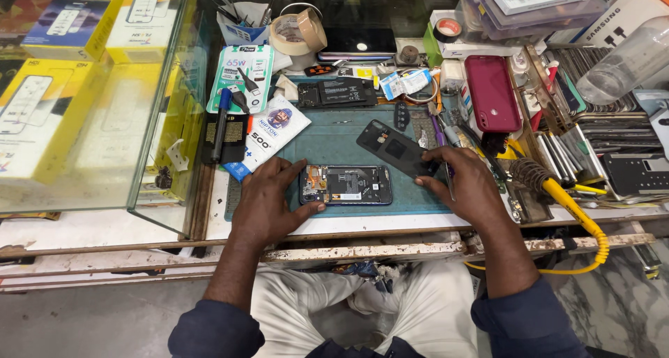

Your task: The person uses tweezers to manipulate internal components of a disassembled smartphone on a cluttered workbench. They repeatedly probe and adjust small parts near the battery and motherboard area without completing a visible final state.

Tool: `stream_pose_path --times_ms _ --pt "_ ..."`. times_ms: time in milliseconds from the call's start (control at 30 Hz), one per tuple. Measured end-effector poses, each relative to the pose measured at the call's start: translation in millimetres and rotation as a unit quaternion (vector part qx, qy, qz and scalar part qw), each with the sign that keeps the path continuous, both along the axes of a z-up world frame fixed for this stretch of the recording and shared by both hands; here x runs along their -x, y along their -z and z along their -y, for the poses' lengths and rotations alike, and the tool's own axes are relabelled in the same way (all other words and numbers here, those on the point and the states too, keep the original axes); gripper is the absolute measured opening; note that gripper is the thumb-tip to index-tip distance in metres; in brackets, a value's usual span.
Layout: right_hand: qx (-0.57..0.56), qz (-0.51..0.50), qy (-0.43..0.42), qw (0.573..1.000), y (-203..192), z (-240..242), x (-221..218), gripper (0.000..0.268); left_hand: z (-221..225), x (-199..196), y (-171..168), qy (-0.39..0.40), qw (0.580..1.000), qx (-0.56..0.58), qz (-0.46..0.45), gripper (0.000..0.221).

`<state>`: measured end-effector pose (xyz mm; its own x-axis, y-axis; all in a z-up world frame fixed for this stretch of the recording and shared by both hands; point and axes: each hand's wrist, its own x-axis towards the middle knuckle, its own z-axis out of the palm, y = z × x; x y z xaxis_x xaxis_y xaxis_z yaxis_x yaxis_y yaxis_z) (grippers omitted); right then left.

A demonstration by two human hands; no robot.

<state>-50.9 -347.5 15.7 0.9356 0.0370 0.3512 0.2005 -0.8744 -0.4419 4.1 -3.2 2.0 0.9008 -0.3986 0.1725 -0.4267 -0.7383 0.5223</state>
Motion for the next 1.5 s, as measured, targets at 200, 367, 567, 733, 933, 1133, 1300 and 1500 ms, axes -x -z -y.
stream_pose_path --times_ms 200,367,567,733,933,1133,1300,1500 --pt "0.032 -0.009 0.002 0.999 -7.0 -1.3 -1.7 0.047 0.0 0.8 0.1 -0.001 1.0 0.004 -0.002 0.086" --pt "0.034 -0.051 0.021 0.998 -24.5 -10.7 -2.2 0.046 1.5 3.5 -3.6 -0.003 1.0 0.002 0.024 0.085" --pt "-0.093 0.058 -0.125 0.986 -54.4 -32.3 40.9 0.013 4.2 6.3 -7.7 -0.013 0.999 0.01 0.027 0.083" --pt "-0.264 -0.006 -0.275 0.925 -65.9 -50.5 141.5 0.021 7.3 8.9 -11.8 -0.027 1.0 0.004 0.001 0.085" --pt "-0.363 -0.063 -0.303 0.879 -41.9 -50.2 182.9 0.034 8.1 10.0 -8.4 -0.017 0.999 0.009 0.043 0.082" --pt "-0.411 -0.071 -0.348 0.84 -15.1 -48.6 159.2 0.049 1.9 10.1 -9.5 -0.011 0.998 0.007 0.06 0.078" --pt "-0.45 -0.056 -0.331 0.828 -8.9 -32.7 163.7 0.062 10.5 9.7 -7.9 -0.021 0.999 0.003 0.035 0.082" --pt "-0.535 0.003 -0.323 0.781 -4.2 -34.0 137.1 0.077 5.7 9.6 -9.5 -0.008 0.998 0.003 0.057 0.083"
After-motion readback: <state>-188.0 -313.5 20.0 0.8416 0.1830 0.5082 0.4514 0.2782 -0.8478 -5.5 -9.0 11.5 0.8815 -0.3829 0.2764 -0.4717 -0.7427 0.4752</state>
